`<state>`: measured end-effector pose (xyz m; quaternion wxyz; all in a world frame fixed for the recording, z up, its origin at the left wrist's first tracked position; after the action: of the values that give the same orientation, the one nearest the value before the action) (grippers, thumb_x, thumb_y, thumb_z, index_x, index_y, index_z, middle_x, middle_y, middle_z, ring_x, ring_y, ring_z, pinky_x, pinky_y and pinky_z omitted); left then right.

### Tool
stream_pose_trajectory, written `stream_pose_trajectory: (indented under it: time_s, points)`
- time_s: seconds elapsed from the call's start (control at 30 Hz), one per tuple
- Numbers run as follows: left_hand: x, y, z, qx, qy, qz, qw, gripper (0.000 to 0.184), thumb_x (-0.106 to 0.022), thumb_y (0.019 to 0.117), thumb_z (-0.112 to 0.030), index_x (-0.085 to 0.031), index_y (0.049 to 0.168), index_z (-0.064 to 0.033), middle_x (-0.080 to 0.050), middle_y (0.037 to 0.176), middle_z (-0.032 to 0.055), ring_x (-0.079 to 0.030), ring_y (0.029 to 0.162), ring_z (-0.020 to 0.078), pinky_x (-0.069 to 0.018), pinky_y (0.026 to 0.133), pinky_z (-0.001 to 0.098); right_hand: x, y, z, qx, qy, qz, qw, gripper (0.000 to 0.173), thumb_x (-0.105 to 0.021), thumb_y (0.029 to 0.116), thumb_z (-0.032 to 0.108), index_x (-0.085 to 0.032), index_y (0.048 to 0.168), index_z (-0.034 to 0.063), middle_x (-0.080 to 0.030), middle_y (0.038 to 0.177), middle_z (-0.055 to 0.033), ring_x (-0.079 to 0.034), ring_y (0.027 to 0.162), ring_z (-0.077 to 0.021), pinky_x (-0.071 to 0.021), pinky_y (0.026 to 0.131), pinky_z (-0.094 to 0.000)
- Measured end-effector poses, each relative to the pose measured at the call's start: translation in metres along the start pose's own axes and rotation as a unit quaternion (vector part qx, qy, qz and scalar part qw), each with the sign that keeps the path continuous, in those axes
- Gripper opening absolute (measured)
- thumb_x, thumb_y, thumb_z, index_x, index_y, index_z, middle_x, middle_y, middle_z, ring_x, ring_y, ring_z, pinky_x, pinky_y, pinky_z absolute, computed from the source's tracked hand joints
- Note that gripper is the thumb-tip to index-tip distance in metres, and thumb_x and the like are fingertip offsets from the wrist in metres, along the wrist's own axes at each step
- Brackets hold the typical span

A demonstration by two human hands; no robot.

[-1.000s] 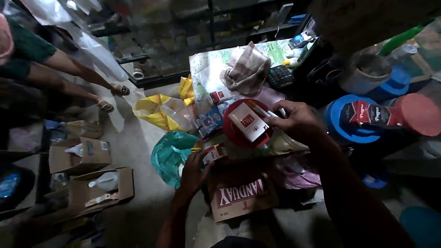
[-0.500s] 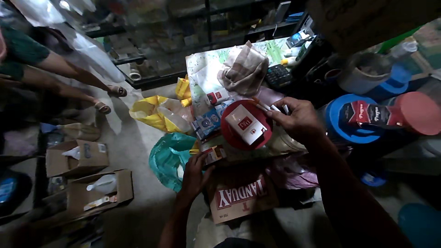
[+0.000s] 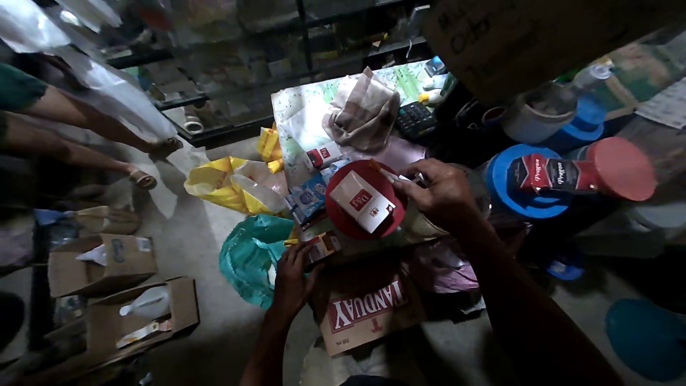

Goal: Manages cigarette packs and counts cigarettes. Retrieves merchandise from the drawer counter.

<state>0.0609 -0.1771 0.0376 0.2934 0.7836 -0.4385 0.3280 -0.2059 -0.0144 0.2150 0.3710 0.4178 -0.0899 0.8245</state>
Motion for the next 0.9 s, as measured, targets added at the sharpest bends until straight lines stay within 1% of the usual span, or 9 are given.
stream_pose_trajectory:
  time_s: [0.13, 0.33, 0.47, 0.57, 0.63, 0.7, 0.77, 0.83, 0.9]
  points:
    - [0.001, -0.001, 0.005, 0.005, -0.001, 0.0, 1.0, 0.05, -0.068, 0.0953, -0.039, -0.066, 0.132, -0.0051, -0.063, 0.137, 0.0192, -0.058, 0.128, 0.0406, -0.0461, 0.106, 0.058, -0.001, 0.002, -0.009, -0.021, 0.071, 0.013, 0.997, 0.019, -0.069, 0.0963, 0.027, -0.075, 0.103, 0.0104, -0.071, 0.092, -0.0032, -0.065, 0.075, -0.0096, -0.056, 0.071, -0.0339]
    - [0.003, 0.001, 0.003, -0.012, 0.004, -0.003, 1.0, 0.056, -0.069, 0.0936, -0.042, -0.064, 0.136, -0.0062, -0.061, 0.14, 0.0194, -0.056, 0.131, 0.041, -0.0437, 0.108, 0.0595, 0.0, 0.004, -0.01, -0.057, 0.128, 0.011, 0.99, 0.014, -0.071, 0.0958, 0.02, -0.073, 0.103, 0.0082, -0.071, 0.086, 0.0001, -0.063, 0.068, -0.0034, -0.0552, 0.065, -0.0236]
    - [-0.001, 0.006, 0.0, -0.025, 0.021, 0.028, 0.999, 0.062, -0.07, 0.0928, -0.041, -0.059, 0.143, -0.006, -0.057, 0.145, 0.0198, -0.053, 0.134, 0.043, -0.041, 0.11, 0.0623, 0.019, 0.0, -0.007, -0.077, 0.158, -0.023, 0.984, 0.017, -0.069, 0.0966, 0.016, -0.071, 0.108, 0.0037, -0.07, 0.088, -0.0015, -0.062, 0.066, -0.0035, -0.0553, 0.061, -0.0224]
    - [-0.008, 0.008, 0.001, -0.019, 0.038, 0.045, 0.998, 0.061, -0.072, 0.092, -0.035, -0.058, 0.143, -0.0051, -0.058, 0.144, 0.0206, -0.054, 0.132, 0.0443, -0.0422, 0.107, 0.0625, 0.04, -0.028, 0.003, -0.128, 0.173, -0.059, 0.975, 0.017, -0.064, 0.1008, 0.021, -0.068, 0.113, 0.0088, -0.071, 0.089, 0.0022, -0.061, 0.064, -0.0025, -0.0513, 0.054, -0.0208]
    - [-0.012, 0.007, 0.004, -0.016, 0.045, 0.04, 0.998, 0.058, -0.073, 0.0921, -0.03, -0.058, 0.142, -0.0047, -0.058, 0.143, 0.02, -0.054, 0.131, 0.0433, -0.0427, 0.108, 0.0608, 0.046, -0.06, 0.009, -0.125, 0.196, -0.07, 0.97, 0.021, -0.059, 0.1043, 0.025, -0.065, 0.118, 0.0104, -0.07, 0.092, 0.0036, -0.063, 0.065, -0.0042, -0.0554, 0.054, -0.0227]
    - [-0.016, 0.007, 0.008, -0.01, 0.049, 0.043, 0.998, 0.06, -0.074, 0.0917, -0.026, -0.055, 0.144, -0.0028, -0.057, 0.145, 0.0206, -0.053, 0.133, 0.0431, -0.0433, 0.108, 0.06, 0.026, -0.101, 0.003, -0.16, 0.227, -0.056, 0.959, 0.023, -0.055, 0.1051, 0.023, -0.062, 0.12, 0.0056, -0.069, 0.086, 0.0024, -0.064, 0.061, -0.0066, -0.0569, 0.051, -0.0257]
    - [-0.018, 0.009, 0.009, -0.004, 0.043, 0.053, 0.998, 0.064, -0.075, 0.0906, -0.023, -0.053, 0.146, -0.0015, -0.055, 0.146, 0.0222, -0.052, 0.134, 0.0437, -0.0451, 0.107, 0.0587, -0.025, -0.15, -0.012, -0.241, 0.276, 0.012, 0.93, 0.025, -0.052, 0.1049, 0.017, -0.058, 0.121, -0.0014, -0.068, 0.084, 0.0011, -0.064, 0.062, -0.0075, -0.0574, 0.054, -0.0263]
    - [-0.02, 0.009, 0.008, -0.004, 0.028, 0.054, 0.998, 0.065, -0.077, 0.0882, -0.019, -0.053, 0.146, -0.0017, -0.054, 0.144, 0.0246, -0.053, 0.132, 0.0445, -0.0474, 0.106, 0.0565, -0.086, -0.202, -0.028, -0.364, 0.34, 0.066, 0.865, 0.027, -0.05, 0.1055, 0.011, -0.056, 0.125, -0.0063, -0.069, 0.084, -0.0038, -0.065, 0.063, -0.011, -0.0577, 0.056, -0.0277]
    - [-0.016, 0.007, 0.008, -0.009, 0.009, 0.042, 0.999, 0.064, -0.078, 0.0859, -0.017, -0.055, 0.143, -0.0022, -0.056, 0.138, 0.0266, -0.055, 0.127, 0.0444, -0.05, 0.102, 0.0552, -0.135, -0.244, -0.036, -0.448, 0.421, 0.079, 0.785, 0.027, -0.047, 0.1069, 0.008, -0.054, 0.129, -0.006, -0.069, 0.085, -0.0065, -0.066, 0.062, -0.0139, -0.0594, 0.056, -0.0295]
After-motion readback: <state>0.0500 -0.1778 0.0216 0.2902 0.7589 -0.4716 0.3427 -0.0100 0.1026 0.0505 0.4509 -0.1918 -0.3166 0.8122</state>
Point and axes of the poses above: each hand's wrist, its own y-axis towards the middle knuckle, its own x-axis out of the back of the hand, z = x × y, the point moved 8 cm from there along y, towards the middle knuckle
